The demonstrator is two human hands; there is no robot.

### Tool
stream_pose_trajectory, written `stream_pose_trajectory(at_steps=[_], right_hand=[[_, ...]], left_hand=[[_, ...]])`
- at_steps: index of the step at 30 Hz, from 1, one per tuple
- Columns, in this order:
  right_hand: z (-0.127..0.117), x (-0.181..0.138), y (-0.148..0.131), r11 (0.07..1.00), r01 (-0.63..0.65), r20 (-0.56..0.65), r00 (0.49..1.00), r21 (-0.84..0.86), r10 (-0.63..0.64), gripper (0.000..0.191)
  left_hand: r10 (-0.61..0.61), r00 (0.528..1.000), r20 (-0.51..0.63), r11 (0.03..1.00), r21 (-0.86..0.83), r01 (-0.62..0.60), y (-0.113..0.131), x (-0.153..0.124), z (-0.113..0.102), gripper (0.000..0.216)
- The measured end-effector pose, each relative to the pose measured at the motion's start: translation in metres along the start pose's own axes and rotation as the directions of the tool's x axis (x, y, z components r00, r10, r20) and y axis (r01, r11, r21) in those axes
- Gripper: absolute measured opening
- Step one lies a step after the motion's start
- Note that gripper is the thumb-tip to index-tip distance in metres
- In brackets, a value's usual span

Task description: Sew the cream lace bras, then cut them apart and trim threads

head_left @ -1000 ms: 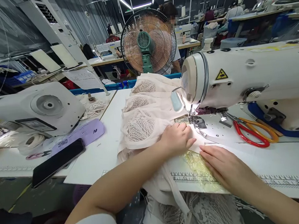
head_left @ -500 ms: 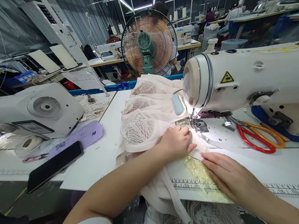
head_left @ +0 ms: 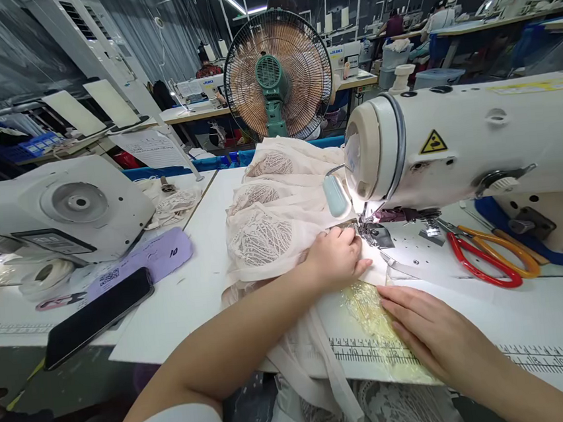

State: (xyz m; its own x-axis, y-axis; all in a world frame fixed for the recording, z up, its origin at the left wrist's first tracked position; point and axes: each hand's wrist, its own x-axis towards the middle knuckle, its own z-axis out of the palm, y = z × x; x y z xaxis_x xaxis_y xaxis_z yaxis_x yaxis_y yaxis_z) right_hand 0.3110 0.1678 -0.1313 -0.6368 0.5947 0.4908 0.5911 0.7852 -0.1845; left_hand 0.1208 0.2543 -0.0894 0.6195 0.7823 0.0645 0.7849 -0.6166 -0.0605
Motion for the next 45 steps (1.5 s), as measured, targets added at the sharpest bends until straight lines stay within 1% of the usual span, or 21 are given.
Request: stream_pose_trajectory(at_steps=[8, 15, 18, 20, 23, 25, 26, 29, 31, 35, 37, 40, 42, 45], right_hand=[[0.001, 0.000, -0.001, 0.999, 0.012, 0.004, 1.000, -0.046, -0.012, 0.029], [0.001, -0.001, 0.001, 0.999, -0.011, 0.026, 1.000, -0.048, 0.012, 0.032], [0.000, 0.000, 0.000, 0.999, -0.006, 0.017, 1.000, -0.040, 0.007, 0.034], [0.000, 0.000, 0.000, 0.999, -0.018, 0.014, 1.000, -0.030, 0.018, 0.034], [0.000, 0.000, 0.001, 0.999, -0.034, 0.021, 0.999, -0.018, 0.035, 0.033], [0.001, -0.001, 0.001, 0.999, -0.040, 0.019, 0.999, -0.015, 0.040, 0.032], [0.001, -0.001, 0.001, 0.999, -0.043, 0.019, 0.999, -0.016, 0.043, 0.032], [0.002, -0.002, 0.002, 0.999, -0.043, 0.031, 0.999, -0.022, 0.043, 0.032], [0.001, -0.002, 0.002, 0.999, -0.042, 0.044, 0.998, -0.024, 0.043, 0.032], [0.000, -0.001, 0.001, 0.998, -0.058, 0.044, 0.997, -0.009, 0.059, 0.031], [-0.001, 0.000, 0.000, 0.998, -0.060, 0.046, 0.997, -0.001, 0.060, 0.032], [0.000, 0.000, 0.001, 0.998, -0.066, 0.053, 0.996, 0.003, 0.066, 0.032], [0.000, 0.000, 0.001, 0.998, -0.069, 0.056, 0.996, 0.002, 0.069, 0.032], [0.000, 0.000, 0.002, 0.998, -0.058, 0.068, 0.996, -0.008, 0.058, 0.032]], left_hand=[[0.001, 1.000, 0.002, 1.000, -0.021, -0.001, -0.001, -0.001, 0.003, 0.048], [0.045, 0.999, -0.004, 0.999, 0.010, -0.045, -0.015, 0.008, 0.007, 0.052], [0.077, 0.997, -0.019, 0.996, 0.040, -0.077, -0.021, 0.012, 0.007, 0.051], [0.111, 0.992, -0.059, 0.991, 0.075, -0.107, -0.022, 0.013, 0.006, 0.048], [0.223, 0.969, -0.111, 0.969, 0.133, -0.207, -0.014, 0.005, 0.004, 0.035], [0.276, 0.956, -0.101, 0.956, 0.129, -0.263, -0.005, -0.005, 0.003, 0.032], [0.274, 0.958, -0.086, 0.958, 0.117, -0.263, 0.000, -0.010, 0.002, 0.032], [0.192, 0.980, -0.042, 0.977, 0.097, -0.188, 0.011, -0.026, 0.001, 0.033], [0.182, 0.983, -0.030, 0.979, 0.098, -0.179, 0.013, -0.031, 0.001, 0.034], [0.190, 0.982, -0.018, 0.981, 0.036, -0.189, 0.008, -0.033, -0.001, 0.036], [0.176, 0.984, 0.021, 0.984, -0.015, -0.175, 0.005, -0.032, -0.001, 0.037], [0.204, 0.976, 0.077, 0.977, -0.073, -0.199, -0.001, -0.032, -0.001, 0.037], [0.236, 0.969, 0.079, 0.970, -0.085, -0.229, -0.004, -0.031, -0.002, 0.038], [0.286, 0.957, 0.046, 0.956, -0.085, -0.282, -0.011, -0.027, -0.002, 0.040]])
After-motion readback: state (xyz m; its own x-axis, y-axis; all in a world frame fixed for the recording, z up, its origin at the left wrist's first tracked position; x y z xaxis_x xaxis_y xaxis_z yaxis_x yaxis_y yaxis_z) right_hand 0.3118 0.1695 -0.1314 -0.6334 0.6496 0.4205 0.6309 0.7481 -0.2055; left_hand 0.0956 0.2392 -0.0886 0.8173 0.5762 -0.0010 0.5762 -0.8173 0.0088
